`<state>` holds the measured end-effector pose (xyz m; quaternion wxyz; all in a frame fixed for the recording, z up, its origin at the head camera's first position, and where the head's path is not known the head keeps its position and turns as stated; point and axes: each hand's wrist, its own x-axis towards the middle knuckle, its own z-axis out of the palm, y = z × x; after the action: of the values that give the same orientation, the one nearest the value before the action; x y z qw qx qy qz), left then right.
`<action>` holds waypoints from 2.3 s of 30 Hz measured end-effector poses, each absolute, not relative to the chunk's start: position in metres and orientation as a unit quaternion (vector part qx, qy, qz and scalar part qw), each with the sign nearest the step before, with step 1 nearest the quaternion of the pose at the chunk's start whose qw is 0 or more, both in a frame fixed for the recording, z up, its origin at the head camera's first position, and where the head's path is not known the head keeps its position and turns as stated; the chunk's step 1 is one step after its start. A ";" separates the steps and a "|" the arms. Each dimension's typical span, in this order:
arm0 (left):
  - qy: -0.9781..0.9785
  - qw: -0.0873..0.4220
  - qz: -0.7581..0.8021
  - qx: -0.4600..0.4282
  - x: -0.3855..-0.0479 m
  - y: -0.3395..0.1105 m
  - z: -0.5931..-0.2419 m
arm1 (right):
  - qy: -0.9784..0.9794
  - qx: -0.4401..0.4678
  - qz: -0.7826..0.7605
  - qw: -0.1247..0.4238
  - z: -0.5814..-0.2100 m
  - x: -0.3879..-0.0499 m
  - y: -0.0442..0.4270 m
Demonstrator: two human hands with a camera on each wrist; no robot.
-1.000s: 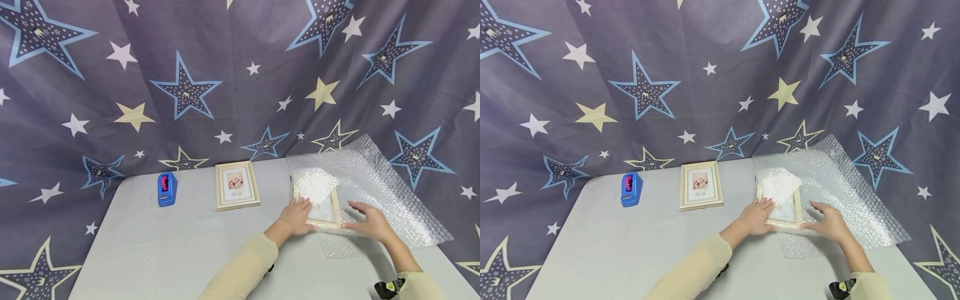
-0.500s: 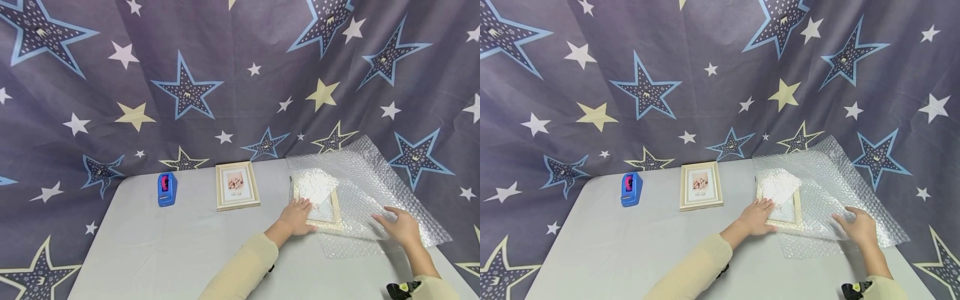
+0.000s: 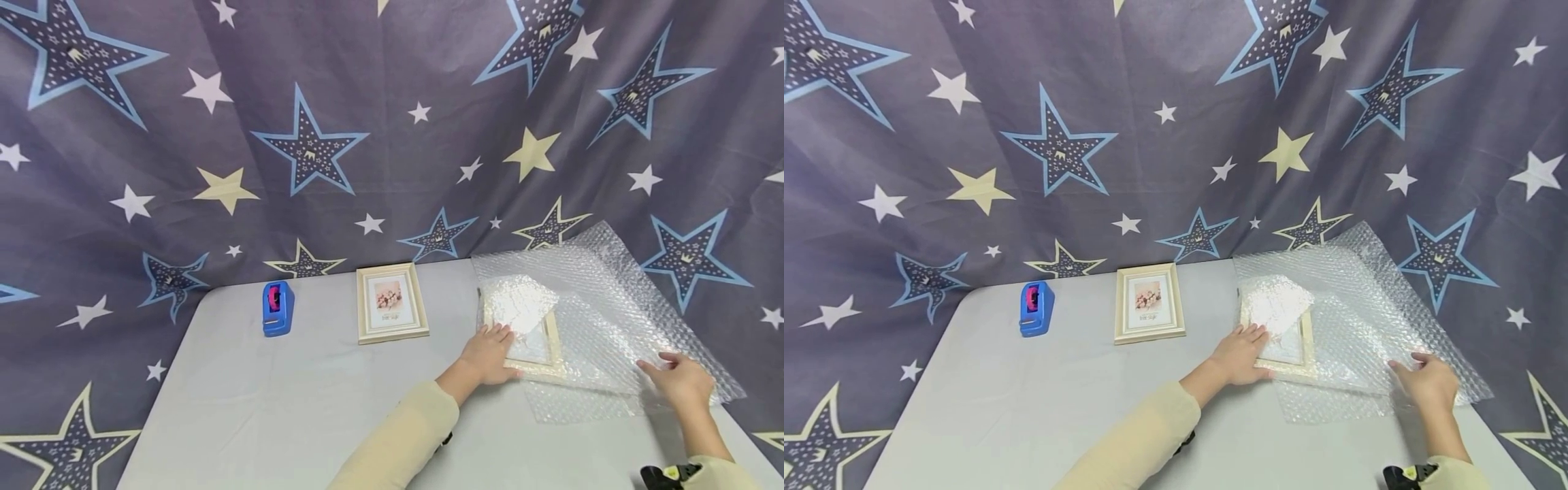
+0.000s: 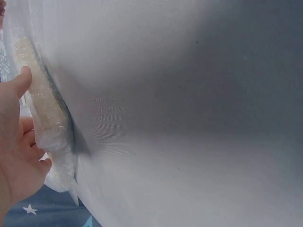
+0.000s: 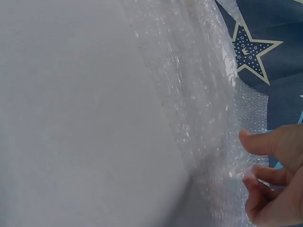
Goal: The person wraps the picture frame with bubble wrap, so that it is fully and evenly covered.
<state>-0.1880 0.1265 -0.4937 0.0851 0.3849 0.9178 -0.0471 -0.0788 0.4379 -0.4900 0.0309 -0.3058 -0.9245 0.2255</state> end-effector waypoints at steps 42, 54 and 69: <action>0.918 0.067 -0.031 0.389 -0.190 0.126 -0.496 | -0.906 -0.083 0.325 0.257 -0.420 -0.134 0.272; 0.920 0.064 -0.031 0.385 -0.189 0.126 -0.498 | -0.929 -0.021 0.297 0.220 -0.457 -0.140 0.242; 0.894 0.043 -0.051 0.442 -0.215 0.138 -0.488 | -0.920 -0.059 0.349 0.166 -0.450 -0.134 0.259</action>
<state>-0.2146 0.1380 -0.4880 0.0432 0.4421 0.8945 -0.0510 -0.1342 0.2595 -0.4496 0.1665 -0.0588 -0.9202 0.3494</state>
